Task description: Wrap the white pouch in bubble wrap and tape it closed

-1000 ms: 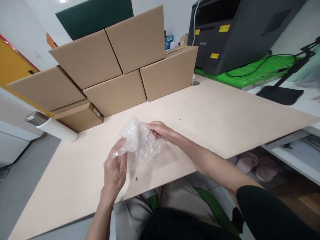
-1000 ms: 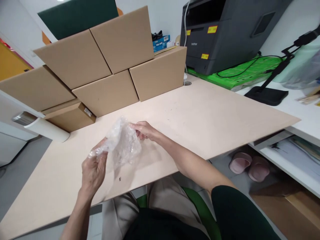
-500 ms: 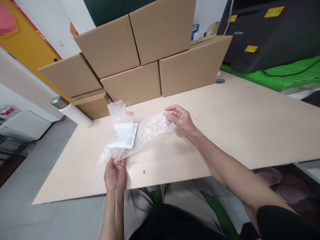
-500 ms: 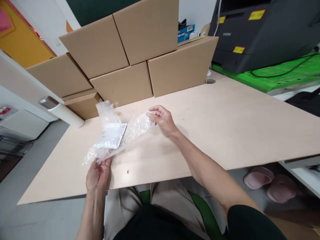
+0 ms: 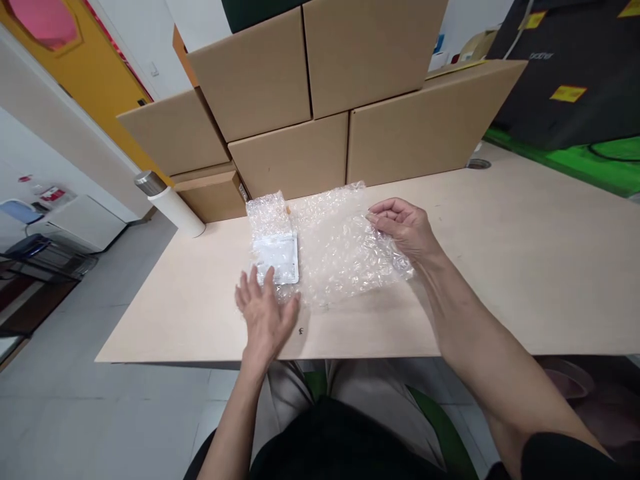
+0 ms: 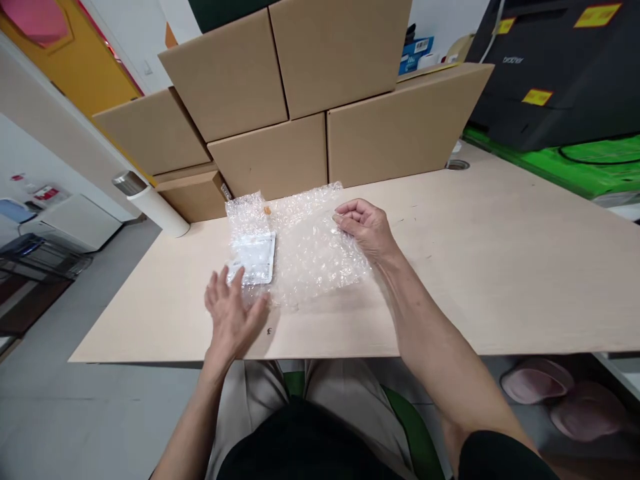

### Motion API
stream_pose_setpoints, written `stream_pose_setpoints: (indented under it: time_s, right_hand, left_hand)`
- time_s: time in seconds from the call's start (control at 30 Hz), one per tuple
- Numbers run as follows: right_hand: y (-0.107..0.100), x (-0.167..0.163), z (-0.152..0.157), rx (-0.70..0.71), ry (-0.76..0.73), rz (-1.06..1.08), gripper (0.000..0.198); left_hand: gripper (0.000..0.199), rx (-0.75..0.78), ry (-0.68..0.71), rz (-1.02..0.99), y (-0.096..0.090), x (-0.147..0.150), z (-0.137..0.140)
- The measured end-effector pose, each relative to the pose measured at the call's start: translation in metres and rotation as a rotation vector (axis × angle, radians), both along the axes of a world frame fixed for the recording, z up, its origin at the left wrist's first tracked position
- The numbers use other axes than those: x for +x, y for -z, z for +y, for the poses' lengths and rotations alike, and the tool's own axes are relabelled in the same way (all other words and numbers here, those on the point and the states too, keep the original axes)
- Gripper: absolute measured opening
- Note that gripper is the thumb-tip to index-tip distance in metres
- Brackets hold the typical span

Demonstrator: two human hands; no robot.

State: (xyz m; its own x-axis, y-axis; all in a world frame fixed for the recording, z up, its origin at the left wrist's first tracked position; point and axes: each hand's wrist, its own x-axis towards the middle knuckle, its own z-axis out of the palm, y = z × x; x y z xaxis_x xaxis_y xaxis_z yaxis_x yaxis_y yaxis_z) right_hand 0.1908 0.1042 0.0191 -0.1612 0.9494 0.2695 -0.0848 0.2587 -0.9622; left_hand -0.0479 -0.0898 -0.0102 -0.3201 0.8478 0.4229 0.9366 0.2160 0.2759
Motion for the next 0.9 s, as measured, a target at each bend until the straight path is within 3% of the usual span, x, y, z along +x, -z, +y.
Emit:
stream_pose_setpoints:
  time_s: [0.1, 0.2, 0.27, 0.4, 0.5, 0.57, 0.63, 0.7, 0.77, 0.83, 0.9]
  right_hand:
    - [0.003, 0.000, 0.003, 0.004, 0.009, 0.001, 0.032]
    - [0.005, 0.002, 0.006, 0.008, 0.015, 0.000, 0.028]
    - [0.005, 0.004, 0.008, 0.005, 0.016, -0.006, 0.026]
    - [0.007, 0.015, 0.014, -0.003, 0.039, -0.054, 0.022]
    - [0.010, 0.028, 0.020, -0.029, 0.091, -0.169, 0.019]
    - [0.015, 0.037, 0.024, -0.057, 0.108, -0.299, 0.015]
    - [0.019, 0.044, 0.028, -0.096, 0.101, -0.482, 0.009]
    - [0.023, 0.048, 0.029, -0.088, 0.144, -0.671, 0.007]
    - [0.024, 0.046, 0.028, -0.018, 0.273, -0.763, 0.006]
    - [0.021, 0.038, 0.021, 0.048, 0.350, -0.668, 0.006]
    - [0.014, 0.021, 0.009, 0.030, 0.245, -0.451, 0.010]
  left_hand:
    - [0.058, -0.129, 0.053, 0.080, 0.001, 0.011, 0.016]
    - [0.037, -0.135, 0.040, 0.003, -0.003, 0.007, 0.018]
    - [0.032, -0.036, -0.033, -0.173, -0.007, -0.007, 0.012]
    - [0.033, 0.363, -0.148, -0.622, -0.012, -0.053, -0.011]
    - [0.043, 0.532, -0.288, -0.754, -0.011, -0.086, -0.035]
    - [0.050, 0.456, -0.441, -0.678, -0.008, -0.100, -0.050]
    - [0.049, 0.267, -0.566, -0.530, -0.004, -0.107, -0.061]
    - [0.045, 0.111, -0.600, -0.424, 0.000, -0.106, -0.065]
    - [0.046, 0.057, -0.582, -0.403, 0.003, -0.104, -0.066]
    - [0.049, 0.063, -0.578, -0.424, 0.005, -0.102, -0.065]
    - [0.051, 0.077, -0.582, -0.447, 0.006, -0.101, -0.064]
